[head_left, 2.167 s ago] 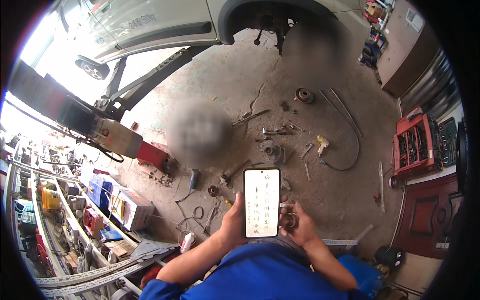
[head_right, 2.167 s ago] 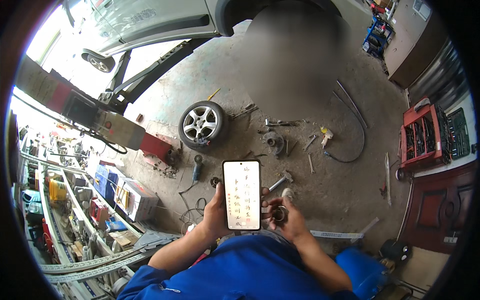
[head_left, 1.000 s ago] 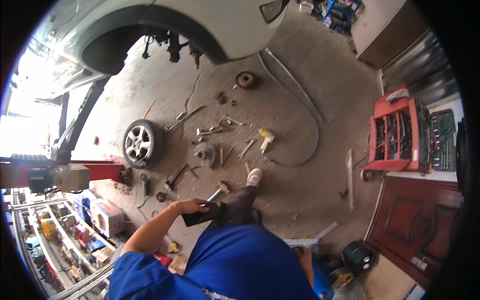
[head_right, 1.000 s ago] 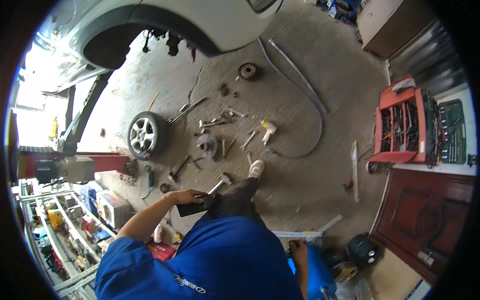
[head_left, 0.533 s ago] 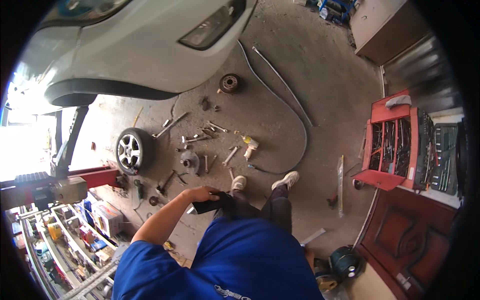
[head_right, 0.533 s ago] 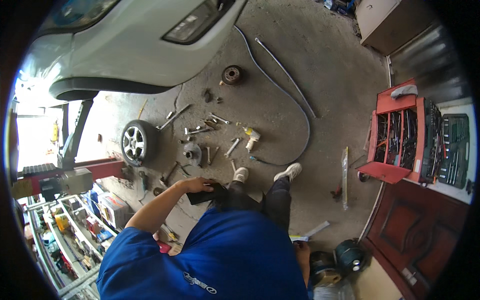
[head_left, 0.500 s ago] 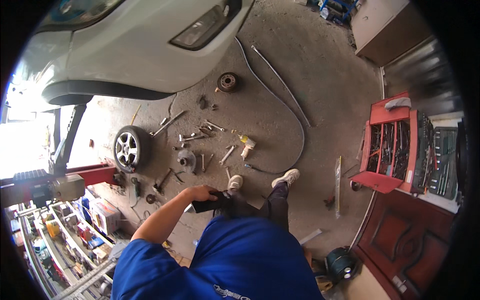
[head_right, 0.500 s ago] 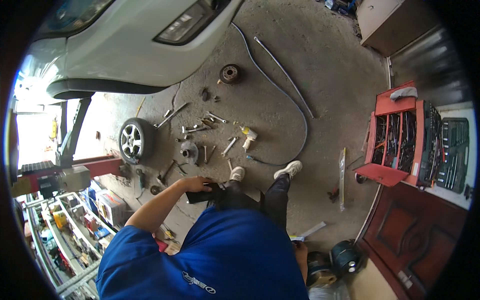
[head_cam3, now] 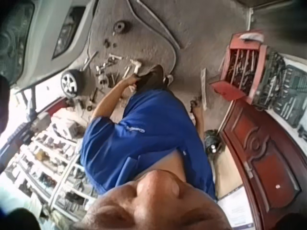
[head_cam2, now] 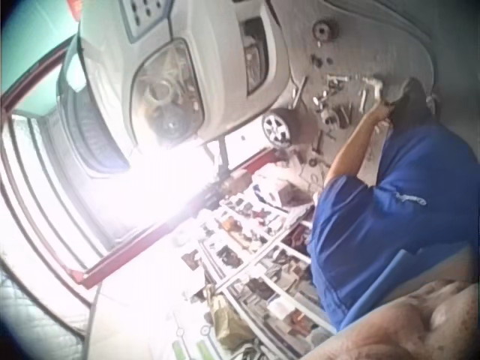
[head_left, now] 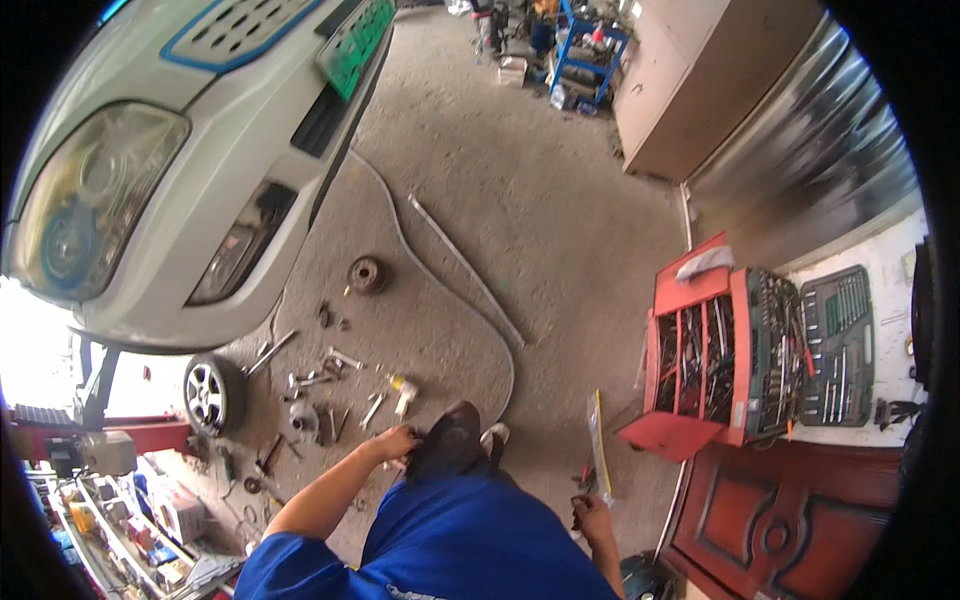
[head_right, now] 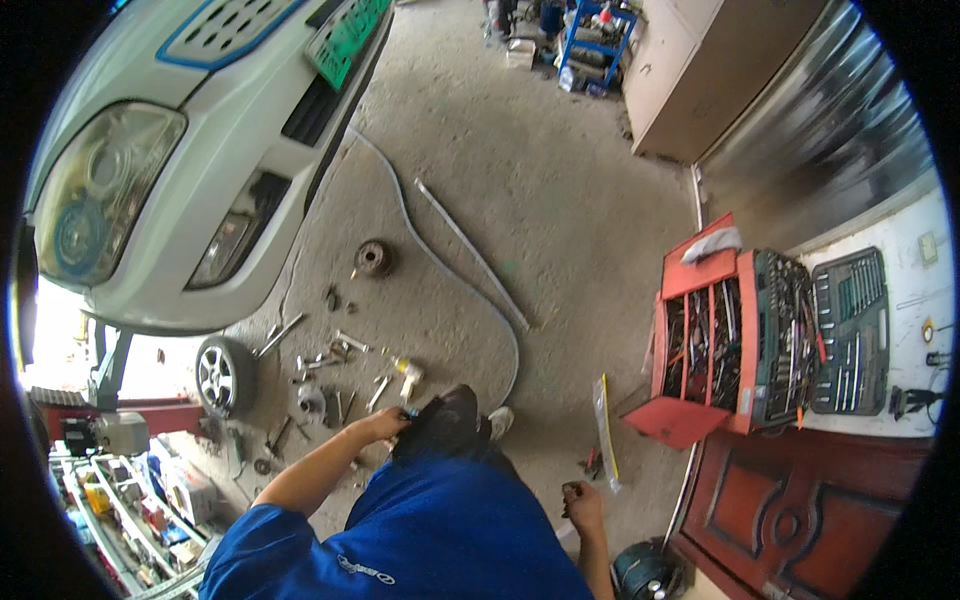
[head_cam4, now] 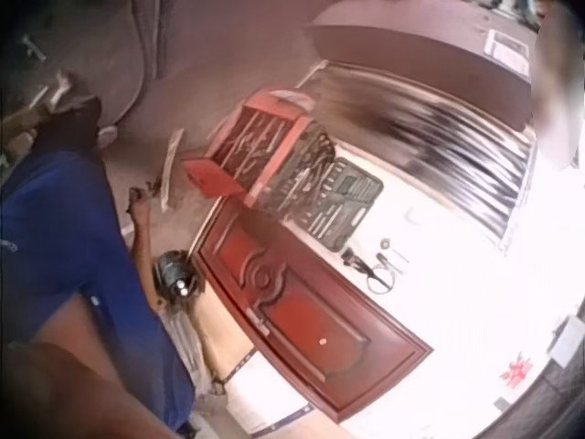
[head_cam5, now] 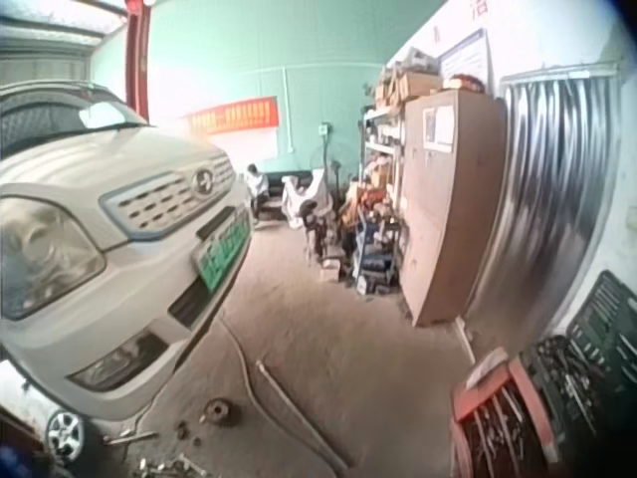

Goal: The person uses an angle grinder to cut a metal car part, creating sparks. They then use a hammer and chisel to separate components and inspect the resulting pieces.

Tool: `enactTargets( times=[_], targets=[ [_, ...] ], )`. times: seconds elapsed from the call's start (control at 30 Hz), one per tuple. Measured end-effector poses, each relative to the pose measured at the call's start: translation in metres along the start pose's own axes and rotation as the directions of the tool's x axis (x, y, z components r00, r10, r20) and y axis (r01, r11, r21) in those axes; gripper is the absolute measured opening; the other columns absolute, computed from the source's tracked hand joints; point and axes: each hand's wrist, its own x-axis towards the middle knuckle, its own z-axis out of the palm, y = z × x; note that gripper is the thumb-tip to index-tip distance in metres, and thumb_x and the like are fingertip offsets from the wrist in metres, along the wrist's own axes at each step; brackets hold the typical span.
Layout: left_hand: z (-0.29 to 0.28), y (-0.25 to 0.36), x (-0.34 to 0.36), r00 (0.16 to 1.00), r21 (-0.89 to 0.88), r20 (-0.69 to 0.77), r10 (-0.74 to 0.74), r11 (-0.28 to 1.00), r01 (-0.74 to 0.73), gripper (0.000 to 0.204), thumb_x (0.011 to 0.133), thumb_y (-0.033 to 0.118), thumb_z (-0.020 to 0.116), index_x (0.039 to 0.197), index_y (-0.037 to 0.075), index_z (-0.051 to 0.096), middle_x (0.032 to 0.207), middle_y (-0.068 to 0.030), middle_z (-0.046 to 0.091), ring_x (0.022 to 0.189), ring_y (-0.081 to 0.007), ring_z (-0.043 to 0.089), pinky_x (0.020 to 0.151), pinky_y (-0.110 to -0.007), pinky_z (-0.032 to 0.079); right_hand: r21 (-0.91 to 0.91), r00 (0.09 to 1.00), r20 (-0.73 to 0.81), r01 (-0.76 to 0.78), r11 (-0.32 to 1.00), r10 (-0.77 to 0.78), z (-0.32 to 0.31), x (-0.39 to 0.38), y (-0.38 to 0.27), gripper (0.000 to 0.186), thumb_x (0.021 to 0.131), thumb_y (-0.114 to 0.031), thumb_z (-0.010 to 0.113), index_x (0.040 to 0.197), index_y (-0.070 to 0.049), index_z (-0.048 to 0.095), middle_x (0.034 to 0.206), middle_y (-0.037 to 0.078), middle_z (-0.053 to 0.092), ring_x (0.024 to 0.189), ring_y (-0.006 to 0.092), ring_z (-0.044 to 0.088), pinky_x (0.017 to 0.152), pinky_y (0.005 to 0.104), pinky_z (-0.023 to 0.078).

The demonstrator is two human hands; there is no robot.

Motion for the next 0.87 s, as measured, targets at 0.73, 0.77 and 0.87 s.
enactTargets(
  times=[0.73,0.77,0.87],
  targets=[
    [-0.121,0.194,0.289,0.946,0.373,0.064,0.318,0.872,-0.318,0.045,0.083,0.034,0.065,0.115,0.002,0.061,0.114,-0.0240,0.064,0.107,-0.0414,0.060,0.092,-0.046,0.049,-0.280,0.979,-0.120,0.123,0.952,-0.162,-0.129,0.230,-0.293,0.029,0.087,-0.029,0.065,0.094,-0.001,0.069,0.073,0.012,0.068,0.060,0.0213,0.066,0.058,0.0369,0.054],
    [-0.132,0.217,0.282,0.880,0.419,0.219,0.422,0.773,-0.476,0.044,0.082,0.035,0.067,0.110,0.002,0.065,0.115,-0.0222,0.064,0.107,-0.0411,0.060,0.092,-0.044,0.050,-0.181,0.990,-0.126,0.043,0.982,-0.066,-0.138,0.238,-0.310,0.030,0.087,-0.030,0.065,0.094,-0.001,0.069,0.074,0.012,0.068,0.060,0.0210,0.066,0.058,0.0369,0.054],
    [-0.168,0.225,0.288,0.682,0.658,0.501,0.532,0.278,-0.700,0.042,0.075,0.024,0.068,0.113,0.005,0.066,0.117,-0.0189,0.065,0.108,-0.0342,0.061,0.093,-0.039,0.050,-0.188,0.991,-0.016,0.124,0.974,-0.129,-0.184,0.343,-0.311,0.024,0.088,-0.017,0.062,0.104,-0.001,0.068,0.068,0.008,0.064,0.057,0.0174,0.063,0.055,0.0329,0.052]
  ],
)
